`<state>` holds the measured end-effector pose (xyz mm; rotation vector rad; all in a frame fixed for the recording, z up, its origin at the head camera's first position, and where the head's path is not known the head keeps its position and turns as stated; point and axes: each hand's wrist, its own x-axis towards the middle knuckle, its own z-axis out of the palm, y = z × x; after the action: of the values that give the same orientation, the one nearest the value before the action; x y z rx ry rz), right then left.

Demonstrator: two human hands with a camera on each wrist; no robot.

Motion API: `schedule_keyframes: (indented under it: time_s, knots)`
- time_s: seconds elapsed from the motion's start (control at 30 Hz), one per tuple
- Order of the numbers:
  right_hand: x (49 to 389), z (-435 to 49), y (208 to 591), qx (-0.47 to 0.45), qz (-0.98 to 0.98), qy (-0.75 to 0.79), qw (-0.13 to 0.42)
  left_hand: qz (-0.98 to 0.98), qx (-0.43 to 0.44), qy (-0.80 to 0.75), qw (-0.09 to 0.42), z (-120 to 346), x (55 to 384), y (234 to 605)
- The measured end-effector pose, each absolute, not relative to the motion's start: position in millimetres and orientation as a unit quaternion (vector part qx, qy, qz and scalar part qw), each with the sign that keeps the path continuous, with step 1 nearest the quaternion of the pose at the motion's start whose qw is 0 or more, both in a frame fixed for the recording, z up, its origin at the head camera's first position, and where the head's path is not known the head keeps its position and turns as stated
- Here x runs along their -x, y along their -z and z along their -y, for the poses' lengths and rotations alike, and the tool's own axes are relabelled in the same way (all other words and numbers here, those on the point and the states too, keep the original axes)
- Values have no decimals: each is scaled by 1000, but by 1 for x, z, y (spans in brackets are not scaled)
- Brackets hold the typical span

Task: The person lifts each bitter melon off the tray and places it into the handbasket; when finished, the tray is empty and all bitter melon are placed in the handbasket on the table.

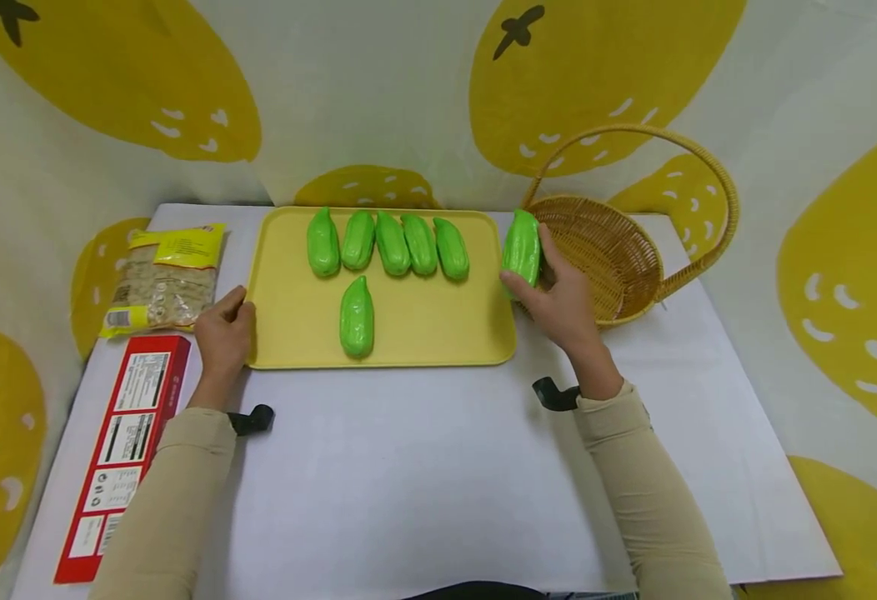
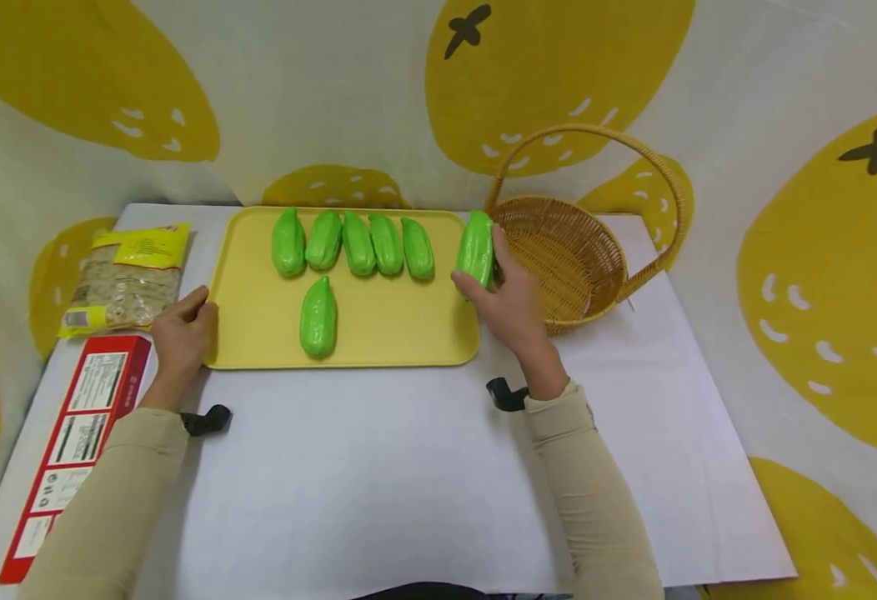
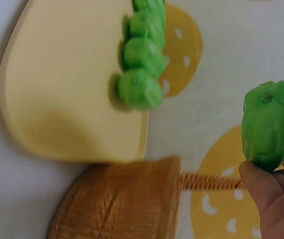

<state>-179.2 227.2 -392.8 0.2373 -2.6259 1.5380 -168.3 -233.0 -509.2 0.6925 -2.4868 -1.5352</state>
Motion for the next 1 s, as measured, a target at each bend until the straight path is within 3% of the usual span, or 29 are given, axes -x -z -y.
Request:
schedule_keyframes:
  time_s: [0.6, 1.0]
  knots:
    - [194, -284, 408, 0, 898, -436, 63, 831, -225, 504, 71, 235, 168, 512]
    - [219, -281, 422, 37, 914, -404, 17, 829, -225, 507, 75, 236, 169, 515]
